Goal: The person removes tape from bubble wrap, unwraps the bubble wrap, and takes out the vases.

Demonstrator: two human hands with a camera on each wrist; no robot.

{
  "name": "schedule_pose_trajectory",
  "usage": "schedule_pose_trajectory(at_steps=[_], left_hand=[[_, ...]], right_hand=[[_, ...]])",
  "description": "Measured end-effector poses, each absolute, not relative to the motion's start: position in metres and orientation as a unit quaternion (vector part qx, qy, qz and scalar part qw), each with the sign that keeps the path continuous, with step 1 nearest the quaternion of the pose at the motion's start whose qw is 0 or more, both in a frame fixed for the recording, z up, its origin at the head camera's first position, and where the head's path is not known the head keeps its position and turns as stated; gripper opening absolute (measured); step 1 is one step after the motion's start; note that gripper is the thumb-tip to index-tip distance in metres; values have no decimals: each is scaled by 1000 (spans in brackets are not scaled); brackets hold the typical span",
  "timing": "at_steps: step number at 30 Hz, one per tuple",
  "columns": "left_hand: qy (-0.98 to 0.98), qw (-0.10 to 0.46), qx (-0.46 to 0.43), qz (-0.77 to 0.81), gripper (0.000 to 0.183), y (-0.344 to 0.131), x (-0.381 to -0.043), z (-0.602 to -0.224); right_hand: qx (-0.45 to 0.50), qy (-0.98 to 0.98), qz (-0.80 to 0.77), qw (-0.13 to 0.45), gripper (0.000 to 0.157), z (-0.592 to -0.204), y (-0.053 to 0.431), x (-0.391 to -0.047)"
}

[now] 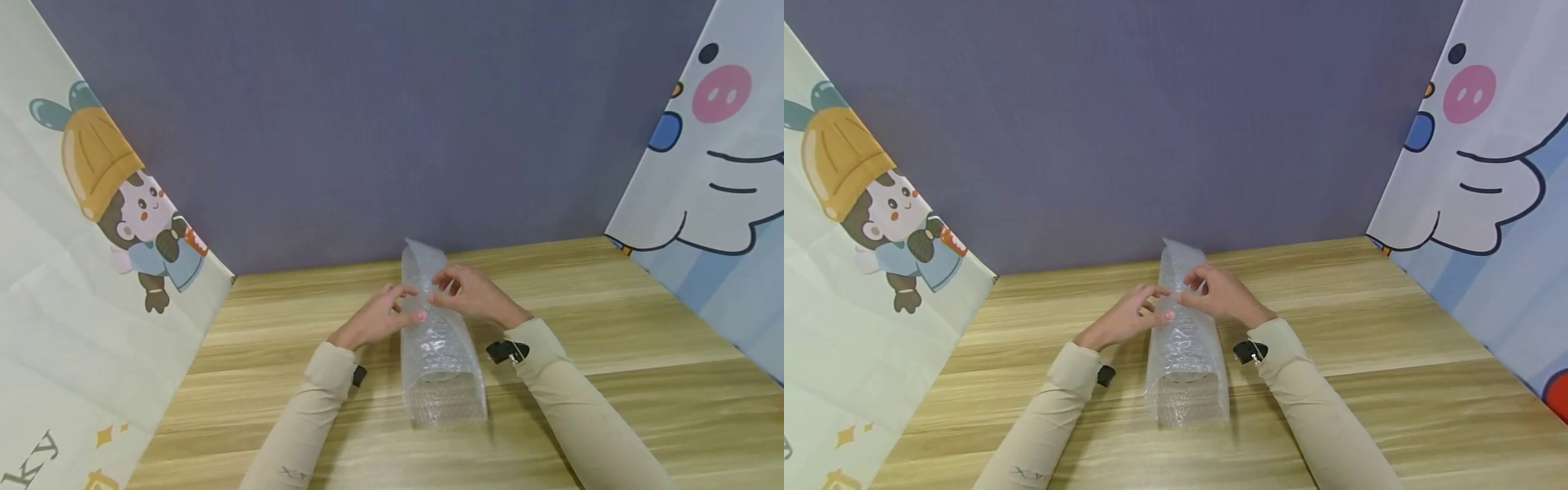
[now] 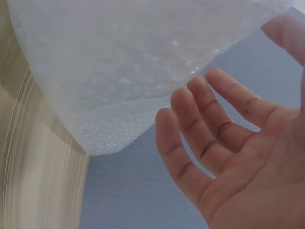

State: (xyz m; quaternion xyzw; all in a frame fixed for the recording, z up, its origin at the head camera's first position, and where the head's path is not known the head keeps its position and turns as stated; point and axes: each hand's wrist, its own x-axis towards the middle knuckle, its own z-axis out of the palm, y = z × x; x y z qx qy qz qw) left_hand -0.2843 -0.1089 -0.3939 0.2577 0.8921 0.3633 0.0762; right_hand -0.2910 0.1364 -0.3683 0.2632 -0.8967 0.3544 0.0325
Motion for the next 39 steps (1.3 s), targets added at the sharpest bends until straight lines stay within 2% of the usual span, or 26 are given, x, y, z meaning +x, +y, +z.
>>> schedule_pose_trajectory(at_steps=[8, 18, 26, 39], left_hand=[[888, 77, 263, 370, 63, -106, -284, -397], [888, 73, 260, 372, 65, -104, -285, -399], [889, 79, 255, 373, 66, -103, -282, -398], [888, 78, 254, 375, 67, -104, -281, -399]], right_hand=[[257, -908, 329, 18, 39, -368, 136, -291], [248, -910, 332, 21, 24, -367, 137, -290], [257, -914, 306, 73, 7, -370, 135, -291], [265, -919, 258, 137, 4, -374, 128, -289]])
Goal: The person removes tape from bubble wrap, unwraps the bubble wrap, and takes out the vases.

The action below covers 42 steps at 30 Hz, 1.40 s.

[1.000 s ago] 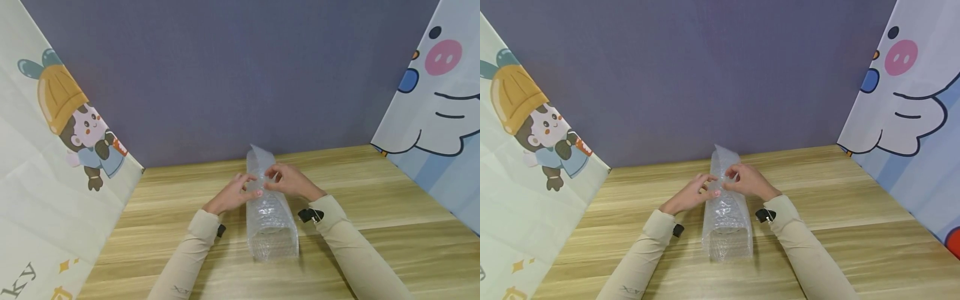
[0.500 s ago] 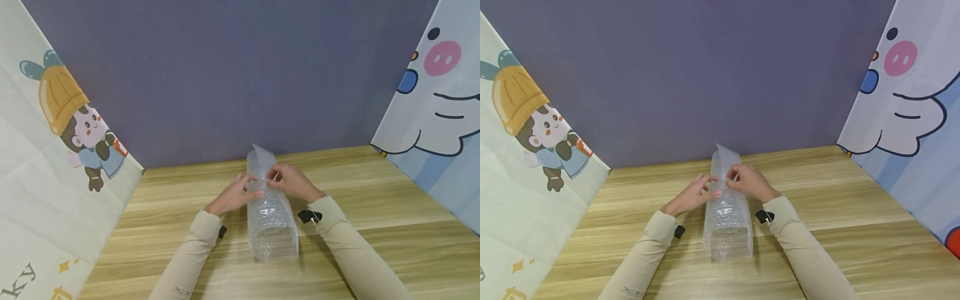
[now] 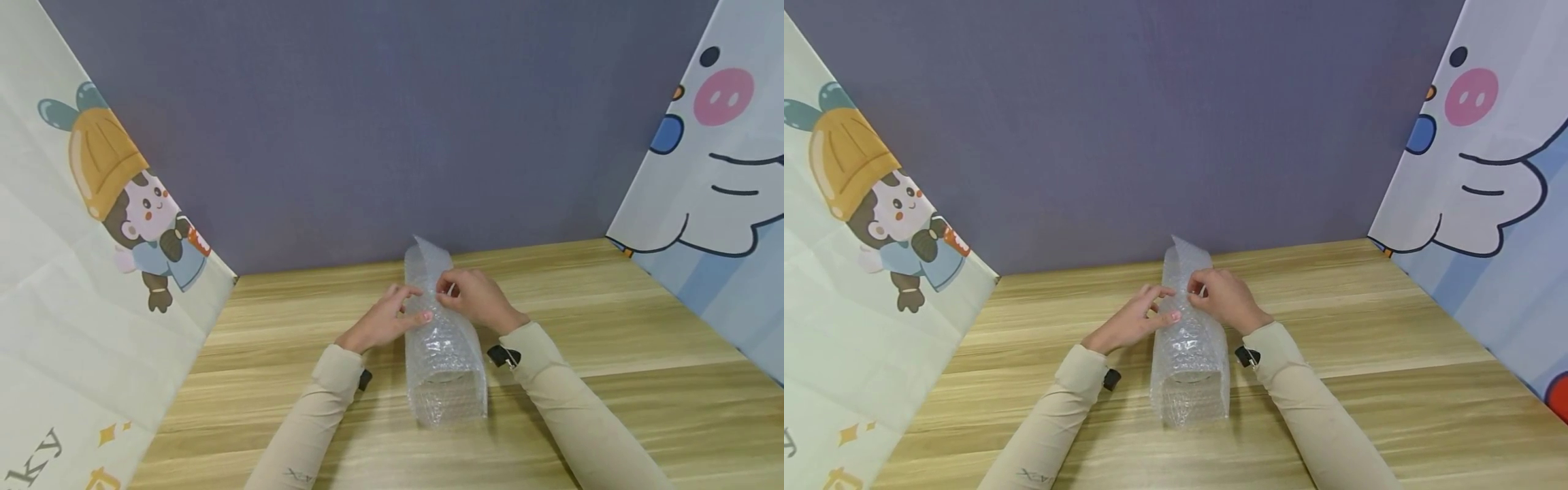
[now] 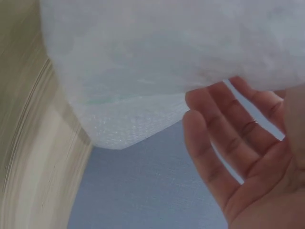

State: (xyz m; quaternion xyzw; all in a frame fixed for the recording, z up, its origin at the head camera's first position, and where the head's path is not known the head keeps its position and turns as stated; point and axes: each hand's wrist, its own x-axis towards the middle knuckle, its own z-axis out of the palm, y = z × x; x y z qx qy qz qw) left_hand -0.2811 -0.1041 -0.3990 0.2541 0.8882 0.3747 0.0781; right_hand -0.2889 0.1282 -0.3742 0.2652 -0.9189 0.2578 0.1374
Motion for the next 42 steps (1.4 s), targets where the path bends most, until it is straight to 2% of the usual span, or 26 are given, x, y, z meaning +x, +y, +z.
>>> schedule_pose_trajectory(at_steps=[17, 42], left_hand=[[890, 70, 259, 369, 66, -104, -279, -399], [885, 81, 259, 377, 68, -105, -277, -399]], right_hand=[[307, -904, 206, 215, 6, -381, 126, -291], [311, -898, 198, 240, 5, -385, 123, -291]])
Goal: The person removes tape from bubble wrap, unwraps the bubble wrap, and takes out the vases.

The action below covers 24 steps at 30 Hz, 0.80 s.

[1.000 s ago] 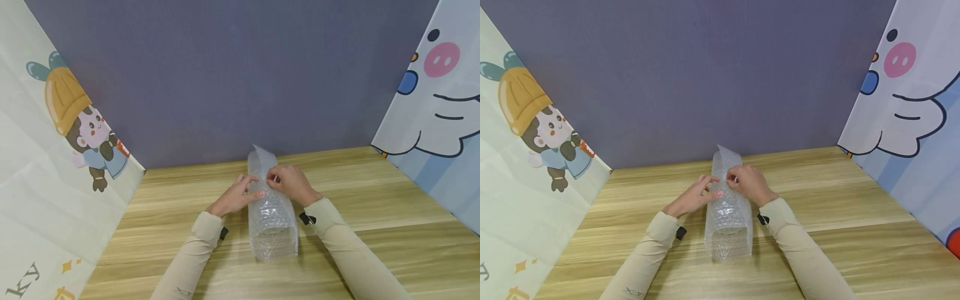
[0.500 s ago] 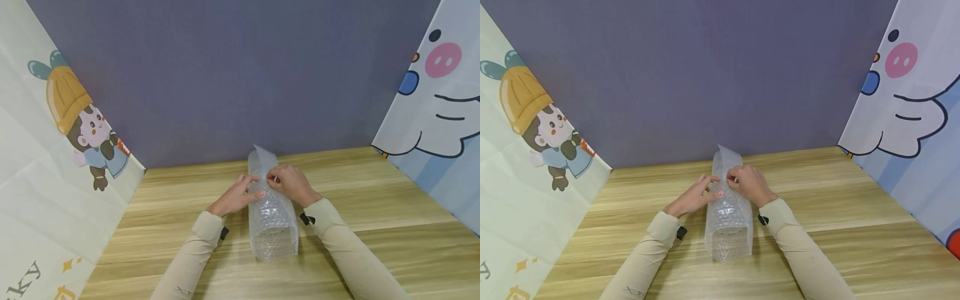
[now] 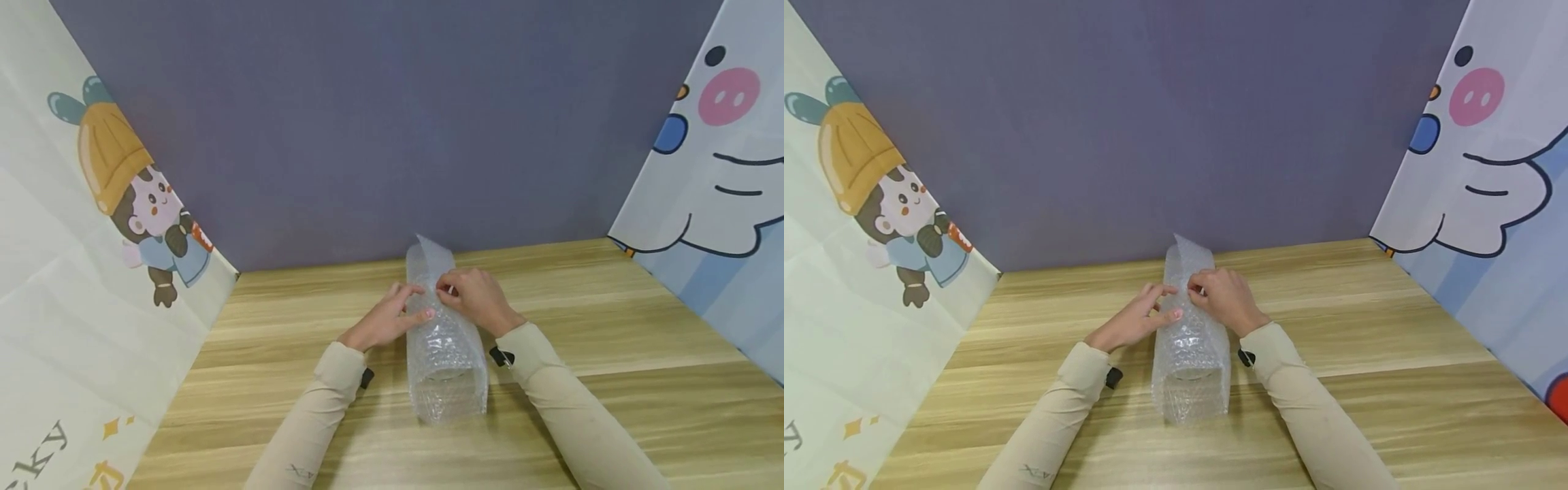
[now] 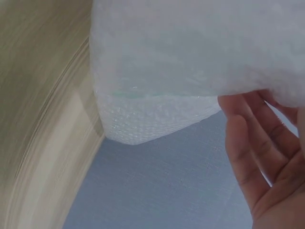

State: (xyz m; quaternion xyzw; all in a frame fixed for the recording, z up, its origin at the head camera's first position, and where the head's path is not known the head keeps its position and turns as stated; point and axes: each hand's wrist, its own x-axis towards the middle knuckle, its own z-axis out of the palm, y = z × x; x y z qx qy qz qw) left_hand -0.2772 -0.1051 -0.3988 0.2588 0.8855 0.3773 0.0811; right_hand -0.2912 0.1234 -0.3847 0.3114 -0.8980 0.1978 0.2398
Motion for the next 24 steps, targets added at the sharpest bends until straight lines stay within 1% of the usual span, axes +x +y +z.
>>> schedule_pose_trajectory(at_steps=[4, 13, 24], left_hand=[[885, 82, 257, 379, 68, -105, -278, -399], [884, 89, 258, 380, 70, -103, -276, -400], [886, 82, 259, 376, 70, -101, -277, -400]], right_hand=[[313, -895, 199, 248, 5, -385, 123, -293], [303, -899, 209, 236, 7, -386, 125, -293], [300, -896, 222, 240, 6, -387, 127, -293]])
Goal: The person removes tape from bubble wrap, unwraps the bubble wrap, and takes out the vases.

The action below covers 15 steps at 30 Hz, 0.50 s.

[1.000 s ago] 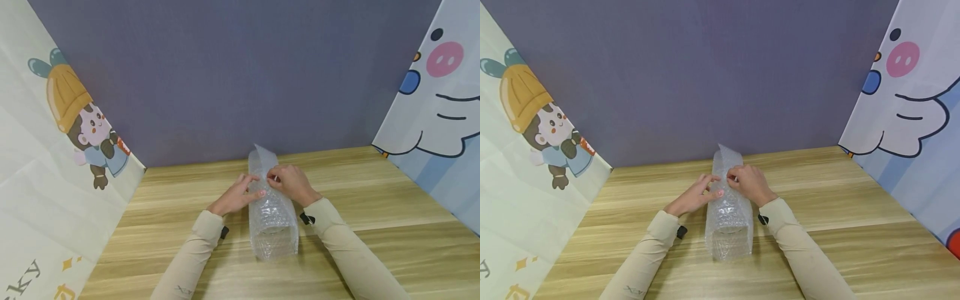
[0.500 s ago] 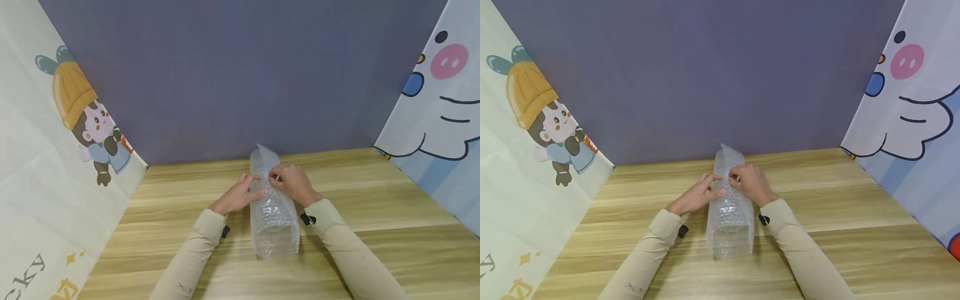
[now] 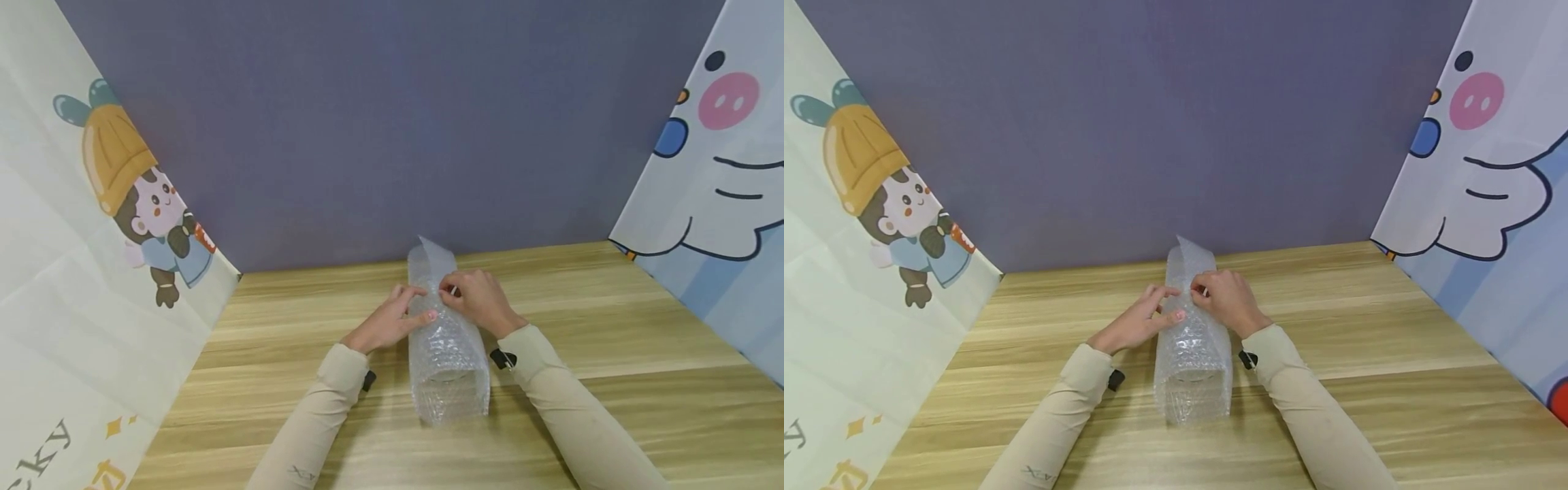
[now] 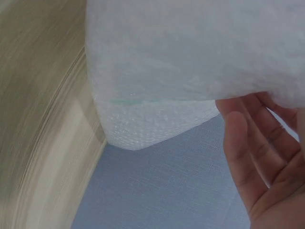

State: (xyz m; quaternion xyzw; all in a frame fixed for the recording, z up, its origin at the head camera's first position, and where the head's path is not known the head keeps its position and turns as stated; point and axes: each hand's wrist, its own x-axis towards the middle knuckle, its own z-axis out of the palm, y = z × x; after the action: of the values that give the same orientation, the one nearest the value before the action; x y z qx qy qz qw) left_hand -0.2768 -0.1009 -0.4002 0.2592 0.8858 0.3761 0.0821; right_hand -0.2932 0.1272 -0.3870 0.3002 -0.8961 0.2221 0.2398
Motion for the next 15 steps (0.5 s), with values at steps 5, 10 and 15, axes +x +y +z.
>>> schedule_pose_trajectory(at_steps=[5, 10, 15], left_hand=[[886, 83, 258, 377, 69, -101, -276, -399], [887, 78, 260, 373, 69, -101, -277, -400], [887, 76, 265, 371, 69, -101, -277, -401]], right_hand=[[297, -897, 226, 237, 7, -387, 127, -294], [293, -898, 234, 232, 6, -387, 128, -295], [289, -897, 243, 231, 5, -386, 129, -295]])
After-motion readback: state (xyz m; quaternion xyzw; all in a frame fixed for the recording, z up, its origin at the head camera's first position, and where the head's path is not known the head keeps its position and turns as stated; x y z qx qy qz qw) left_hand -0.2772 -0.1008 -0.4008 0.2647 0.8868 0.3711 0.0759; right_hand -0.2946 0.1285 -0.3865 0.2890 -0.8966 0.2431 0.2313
